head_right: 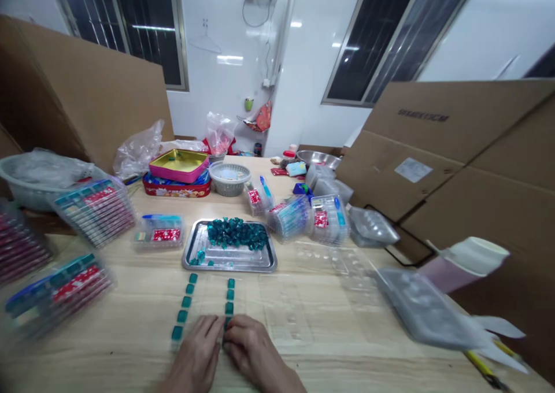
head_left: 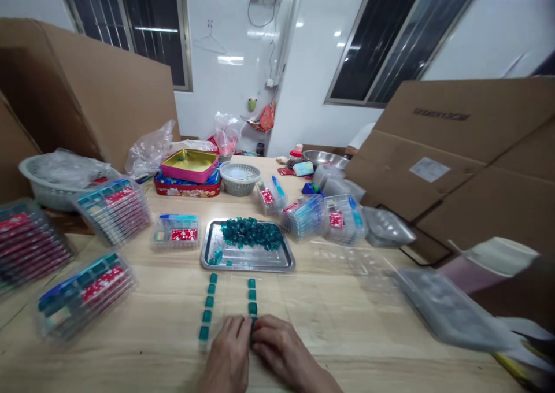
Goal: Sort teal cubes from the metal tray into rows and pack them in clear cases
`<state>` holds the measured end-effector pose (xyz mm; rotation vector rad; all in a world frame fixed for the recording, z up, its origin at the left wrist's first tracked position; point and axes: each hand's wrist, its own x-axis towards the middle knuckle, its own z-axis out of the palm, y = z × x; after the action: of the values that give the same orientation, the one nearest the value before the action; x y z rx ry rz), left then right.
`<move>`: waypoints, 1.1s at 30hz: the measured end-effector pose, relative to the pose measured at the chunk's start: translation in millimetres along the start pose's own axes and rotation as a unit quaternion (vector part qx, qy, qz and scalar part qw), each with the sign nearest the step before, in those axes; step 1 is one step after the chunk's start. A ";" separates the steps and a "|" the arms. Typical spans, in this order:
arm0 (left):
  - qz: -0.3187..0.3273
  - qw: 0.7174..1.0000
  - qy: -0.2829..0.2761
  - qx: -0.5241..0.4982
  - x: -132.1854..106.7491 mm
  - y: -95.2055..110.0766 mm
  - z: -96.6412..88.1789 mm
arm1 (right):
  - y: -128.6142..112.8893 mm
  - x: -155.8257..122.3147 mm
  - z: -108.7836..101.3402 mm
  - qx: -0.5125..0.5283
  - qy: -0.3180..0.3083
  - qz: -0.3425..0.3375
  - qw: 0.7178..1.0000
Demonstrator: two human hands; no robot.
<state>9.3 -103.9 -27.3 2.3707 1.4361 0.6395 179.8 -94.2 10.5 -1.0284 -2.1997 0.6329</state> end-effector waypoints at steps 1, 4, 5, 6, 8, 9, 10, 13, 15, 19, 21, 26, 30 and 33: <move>0.027 0.999 0.025 0.034 -0.4 -4.6 5.6 | 4.6 3.5 -6.8 0.036 0.008 0.022 0.999; 0.062 0.993 0.033 0.097 9.1 -5.8 20.1 | 33.2 23.8 -31.5 0.040 0.093 0.086 0.991; 0.075 0.992 0.008 0.098 16.4 -0.4 23.1 | 46.4 33.3 -39.5 0.004 0.123 0.108 0.987; 0.098 0.991 -0.026 0.090 25.5 7.8 25.0 | 60.2 43.5 -46.6 -0.039 0.134 0.132 0.981; 0.160 0.981 -0.094 0.052 47.1 28.5 25.2 | 86.2 64.8 -56.4 -0.114 0.138 0.175 0.968; 0.192 0.973 -0.123 0.029 58.3 38.5 23.6 | 97.0 75.0 -59.2 -0.135 0.136 0.182 0.965; 0.210 0.966 -0.148 0.013 68.9 46.7 20.9 | 105.9 84.4 -60.9 -0.151 0.132 0.183 0.962; 0.216 0.955 -0.204 -0.011 90.8 54.5 7.4 | 121.3 105.3 -62.3 -0.186 0.105 0.166 0.963; 0.200 0.953 -0.229 -0.010 94.7 46.2 -3.9 | 125.7 113.0 -62.6 -0.202 0.085 0.157 0.963; 0.170 0.950 -0.262 0.003 84.7 16.2 -26.6 | 130.8 117.1 -62.9 -0.192 0.067 0.152 0.967; 0.157 0.946 -0.284 0.003 76.8 2.2 -37.8 | 132.4 115.0 -62.4 -0.167 0.066 0.153 0.972; 0.083 0.935 -0.343 -0.013 60.0 -22.1 -71.1 | 132.6 102.9 -58.0 -0.053 0.075 0.168 0.982; 0.062 0.942 -0.330 -0.018 49.7 -33.2 -93.3 | 123.2 88.5 -51.1 0.081 0.078 0.203 0.973; 0.075 0.955 -0.286 -0.019 47.4 -31.0 -92.3 | 108.5 76.0 -45.0 0.182 0.072 0.213 0.957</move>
<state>-42.6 -45.6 47.7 2.3708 0.9864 -0.0071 227.5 36.7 -2.8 -1.3061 -1.6576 1.0730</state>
